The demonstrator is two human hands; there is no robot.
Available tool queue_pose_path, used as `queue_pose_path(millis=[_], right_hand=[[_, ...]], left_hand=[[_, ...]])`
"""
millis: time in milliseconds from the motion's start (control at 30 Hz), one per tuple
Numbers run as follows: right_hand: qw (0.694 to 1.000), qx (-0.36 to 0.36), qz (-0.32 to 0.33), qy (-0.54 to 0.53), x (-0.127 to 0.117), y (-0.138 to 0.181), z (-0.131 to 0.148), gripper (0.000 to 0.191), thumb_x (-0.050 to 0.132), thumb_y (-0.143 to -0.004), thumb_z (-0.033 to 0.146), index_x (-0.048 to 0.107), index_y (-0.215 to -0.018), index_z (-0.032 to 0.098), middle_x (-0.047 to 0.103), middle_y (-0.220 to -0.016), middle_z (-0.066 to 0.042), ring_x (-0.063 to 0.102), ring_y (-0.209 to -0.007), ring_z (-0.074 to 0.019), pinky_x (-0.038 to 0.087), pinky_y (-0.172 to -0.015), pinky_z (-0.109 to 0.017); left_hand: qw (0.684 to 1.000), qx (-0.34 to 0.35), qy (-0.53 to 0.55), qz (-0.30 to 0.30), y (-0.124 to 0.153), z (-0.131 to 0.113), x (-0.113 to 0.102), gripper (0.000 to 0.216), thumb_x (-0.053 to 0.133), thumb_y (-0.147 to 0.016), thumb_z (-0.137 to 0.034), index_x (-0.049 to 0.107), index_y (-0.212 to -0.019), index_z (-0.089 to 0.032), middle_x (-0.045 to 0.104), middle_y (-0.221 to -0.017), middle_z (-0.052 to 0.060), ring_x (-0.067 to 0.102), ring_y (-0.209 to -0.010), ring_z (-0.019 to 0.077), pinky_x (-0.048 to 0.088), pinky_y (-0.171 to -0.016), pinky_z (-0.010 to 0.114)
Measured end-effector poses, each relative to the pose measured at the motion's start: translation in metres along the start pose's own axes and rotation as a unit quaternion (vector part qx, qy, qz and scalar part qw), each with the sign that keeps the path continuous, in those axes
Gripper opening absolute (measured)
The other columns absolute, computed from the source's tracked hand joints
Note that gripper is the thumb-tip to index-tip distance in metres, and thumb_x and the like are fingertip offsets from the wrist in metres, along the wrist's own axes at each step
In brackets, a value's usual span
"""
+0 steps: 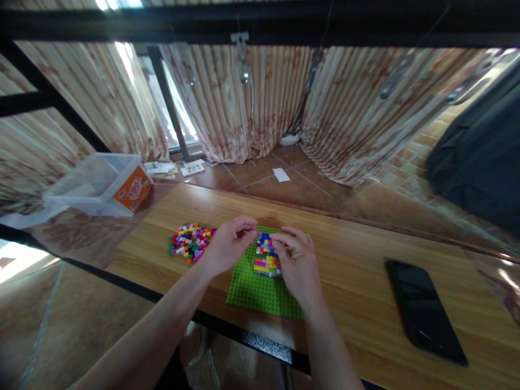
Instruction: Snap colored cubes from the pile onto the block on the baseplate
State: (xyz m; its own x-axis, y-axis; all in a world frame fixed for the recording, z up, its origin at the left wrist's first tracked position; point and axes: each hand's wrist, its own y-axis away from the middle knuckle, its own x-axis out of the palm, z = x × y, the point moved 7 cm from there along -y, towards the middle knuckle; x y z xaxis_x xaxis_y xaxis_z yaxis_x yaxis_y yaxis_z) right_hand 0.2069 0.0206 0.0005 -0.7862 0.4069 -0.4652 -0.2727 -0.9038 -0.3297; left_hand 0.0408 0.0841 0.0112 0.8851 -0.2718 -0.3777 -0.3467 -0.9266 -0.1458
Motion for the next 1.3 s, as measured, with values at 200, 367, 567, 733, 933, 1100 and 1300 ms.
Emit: queue_pose_path(millis=[200, 367, 567, 733, 933, 1100, 1300], right_hand=[[0.999, 0.036, 0.02, -0.01, 0.005, 0.001, -0.013, 0.021, 0.064, -0.084, 0.044, 0.078, -0.092, 0.03, 0.065, -0.12, -0.007, 0.057, -0.114, -0.0267, 0.043, -0.1, -0.055], [0.999, 0.041, 0.02, -0.015, 0.004, 0.001, -0.009, 0.021, 0.064, -0.084, 0.042, 0.079, -0.091, 0.029, 0.065, -0.121, -0.007, 0.058, -0.114, -0.026, 0.044, -0.099, -0.053], [0.999, 0.038, 0.005, -0.01, 0.005, 0.001, -0.004, 0.021, 0.064, -0.084, 0.041, 0.079, -0.09, 0.028, 0.067, -0.118, -0.008, 0.059, -0.111, -0.0257, 0.044, -0.099, -0.052], [0.998, 0.059, -0.008, -0.031, 0.007, 0.003, -0.012, 0.022, 0.065, -0.082, 0.041, 0.079, -0.091, 0.027, 0.066, -0.118, -0.008, 0.06, -0.111, -0.0255, 0.046, -0.098, -0.051], [0.985, 0.133, -0.006, -0.105, 0.012, 0.004, -0.026, 0.024, 0.071, -0.074, 0.044, 0.08, -0.088, 0.026, 0.065, -0.122, -0.01, 0.061, -0.111, -0.0263, 0.05, -0.093, -0.048], [0.978, 0.153, -0.034, -0.14, 0.013, 0.005, -0.027, 0.024, 0.075, -0.069, 0.043, 0.079, -0.084, 0.025, 0.07, -0.114, -0.009, 0.062, -0.11, -0.0267, 0.05, -0.095, -0.048], [0.968, 0.186, -0.036, -0.166, 0.016, 0.006, -0.027, 0.027, 0.073, -0.067, 0.04, 0.079, -0.087, 0.023, 0.072, -0.11, -0.009, 0.064, -0.104, -0.0267, 0.054, -0.085, -0.044]], left_hand=[[0.999, -0.005, -0.049, 0.015, 0.002, -0.004, -0.002, 0.019, 0.058, -0.087, -0.017, 0.067, -0.103, -0.014, 0.074, -0.1, 0.009, 0.07, -0.091, 0.0203, 0.056, -0.083, 0.034], [0.998, 0.001, -0.068, 0.02, 0.002, -0.006, -0.002, 0.017, 0.057, -0.087, -0.018, 0.068, -0.101, -0.015, 0.075, -0.099, 0.008, 0.07, -0.093, 0.0197, 0.055, -0.086, 0.034], [0.996, 0.0, -0.08, 0.025, 0.002, -0.006, -0.001, 0.017, 0.058, -0.088, -0.017, 0.068, -0.101, -0.014, 0.075, -0.101, 0.009, 0.069, -0.095, 0.0204, 0.054, -0.088, 0.035], [0.996, -0.001, -0.083, 0.024, 0.002, -0.006, -0.001, 0.016, 0.058, -0.087, -0.018, 0.068, -0.1, -0.015, 0.075, -0.099, 0.008, 0.069, -0.094, 0.0197, 0.054, -0.087, 0.034], [0.996, 0.0, -0.089, 0.029, 0.003, -0.007, -0.001, 0.017, 0.058, -0.088, -0.019, 0.068, -0.1, -0.014, 0.075, -0.101, 0.009, 0.069, -0.095, 0.0206, 0.054, -0.088, 0.035], [0.995, -0.002, -0.095, 0.03, 0.003, -0.007, -0.001, 0.017, 0.057, -0.088, -0.018, 0.068, -0.101, -0.015, 0.075, -0.101, 0.009, 0.07, -0.094, 0.0205, 0.055, -0.087, 0.035], [0.994, 0.003, -0.099, 0.033, 0.003, -0.007, -0.001, 0.018, 0.057, -0.088, -0.018, 0.069, -0.101, -0.015, 0.075, -0.1, 0.008, 0.07, -0.094, 0.0201, 0.055, -0.086, 0.035]])
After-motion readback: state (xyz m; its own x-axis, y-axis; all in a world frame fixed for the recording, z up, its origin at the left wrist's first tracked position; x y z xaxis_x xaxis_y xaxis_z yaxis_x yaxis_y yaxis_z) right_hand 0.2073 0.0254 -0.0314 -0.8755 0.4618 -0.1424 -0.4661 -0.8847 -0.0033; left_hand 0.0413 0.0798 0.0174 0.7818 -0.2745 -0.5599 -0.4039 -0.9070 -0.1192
